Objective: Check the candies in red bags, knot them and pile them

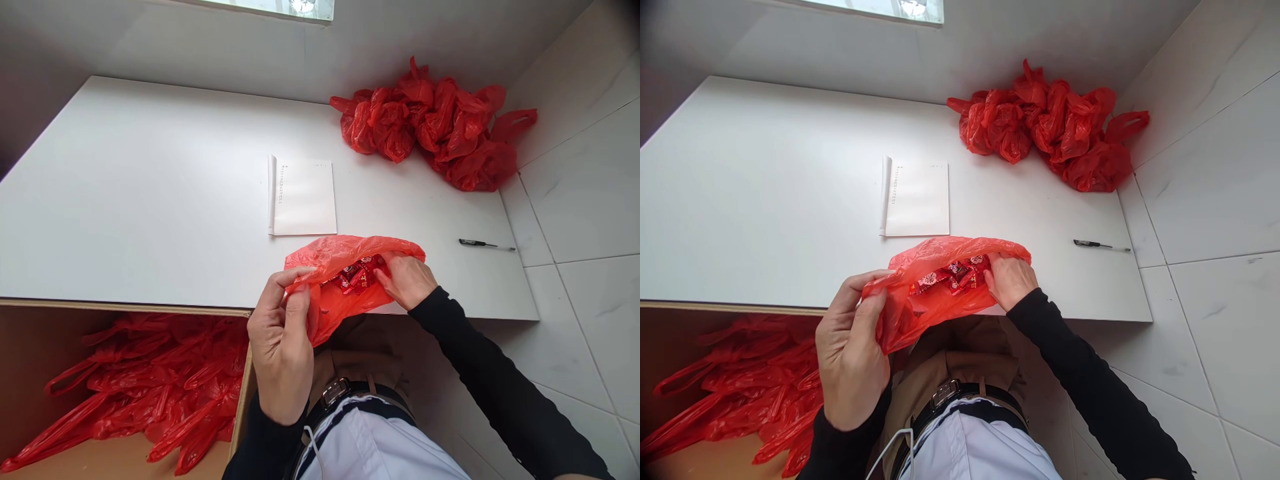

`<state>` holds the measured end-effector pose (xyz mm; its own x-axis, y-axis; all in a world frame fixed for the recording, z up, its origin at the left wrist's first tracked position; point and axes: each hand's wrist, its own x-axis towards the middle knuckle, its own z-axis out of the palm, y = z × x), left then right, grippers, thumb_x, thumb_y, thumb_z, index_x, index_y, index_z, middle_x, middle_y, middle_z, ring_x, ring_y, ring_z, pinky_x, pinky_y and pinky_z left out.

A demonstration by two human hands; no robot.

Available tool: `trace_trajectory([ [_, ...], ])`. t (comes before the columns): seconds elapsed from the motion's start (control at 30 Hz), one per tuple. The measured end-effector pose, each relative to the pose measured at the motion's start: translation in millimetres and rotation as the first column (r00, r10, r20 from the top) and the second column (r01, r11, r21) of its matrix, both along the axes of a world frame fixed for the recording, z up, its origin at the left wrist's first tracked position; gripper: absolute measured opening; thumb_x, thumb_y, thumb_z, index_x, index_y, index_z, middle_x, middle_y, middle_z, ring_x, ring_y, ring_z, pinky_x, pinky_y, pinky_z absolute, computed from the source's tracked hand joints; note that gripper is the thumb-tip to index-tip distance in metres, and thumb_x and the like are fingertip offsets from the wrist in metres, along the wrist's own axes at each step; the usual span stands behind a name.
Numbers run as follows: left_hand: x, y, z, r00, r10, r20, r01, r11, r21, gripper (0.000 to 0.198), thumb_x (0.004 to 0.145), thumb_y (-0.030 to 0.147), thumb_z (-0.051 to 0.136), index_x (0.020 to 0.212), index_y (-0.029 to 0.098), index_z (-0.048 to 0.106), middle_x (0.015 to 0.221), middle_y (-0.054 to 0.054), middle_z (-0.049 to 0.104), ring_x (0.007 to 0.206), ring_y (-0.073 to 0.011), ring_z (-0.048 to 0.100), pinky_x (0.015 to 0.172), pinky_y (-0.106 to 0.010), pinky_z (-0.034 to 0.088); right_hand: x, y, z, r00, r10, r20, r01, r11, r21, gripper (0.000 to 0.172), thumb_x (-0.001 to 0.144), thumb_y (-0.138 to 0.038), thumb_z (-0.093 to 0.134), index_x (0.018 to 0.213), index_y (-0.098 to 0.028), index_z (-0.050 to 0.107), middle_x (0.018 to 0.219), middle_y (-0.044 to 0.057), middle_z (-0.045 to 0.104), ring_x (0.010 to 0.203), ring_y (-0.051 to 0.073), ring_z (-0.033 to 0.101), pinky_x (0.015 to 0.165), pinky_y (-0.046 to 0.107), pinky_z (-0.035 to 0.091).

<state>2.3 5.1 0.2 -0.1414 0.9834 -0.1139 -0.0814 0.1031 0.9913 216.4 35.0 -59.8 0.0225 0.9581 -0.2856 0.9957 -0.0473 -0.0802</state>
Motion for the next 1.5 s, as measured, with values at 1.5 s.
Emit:
trace_trajectory([
  [1.5,-2.4,-2.6,8.9,0.999,-0.025,-0.028,0.024,0.999,-0.034,0.038,0.090,0.036,0.070,0.126,0.030,0.059,0.069,0.004,0.064,0.053,-0.0106,0.058,0.052,-0.019,0.050,4.5,-32.4,39.8,0.919,0.027,-0.393,0.044,0.984,0.170,0.029,0.098,-0.030,0.052,0.122,-0.020,0.065,0.102,0.003,0.074,0.093,0.021,0.068,0.083,0.034,0.049],
])
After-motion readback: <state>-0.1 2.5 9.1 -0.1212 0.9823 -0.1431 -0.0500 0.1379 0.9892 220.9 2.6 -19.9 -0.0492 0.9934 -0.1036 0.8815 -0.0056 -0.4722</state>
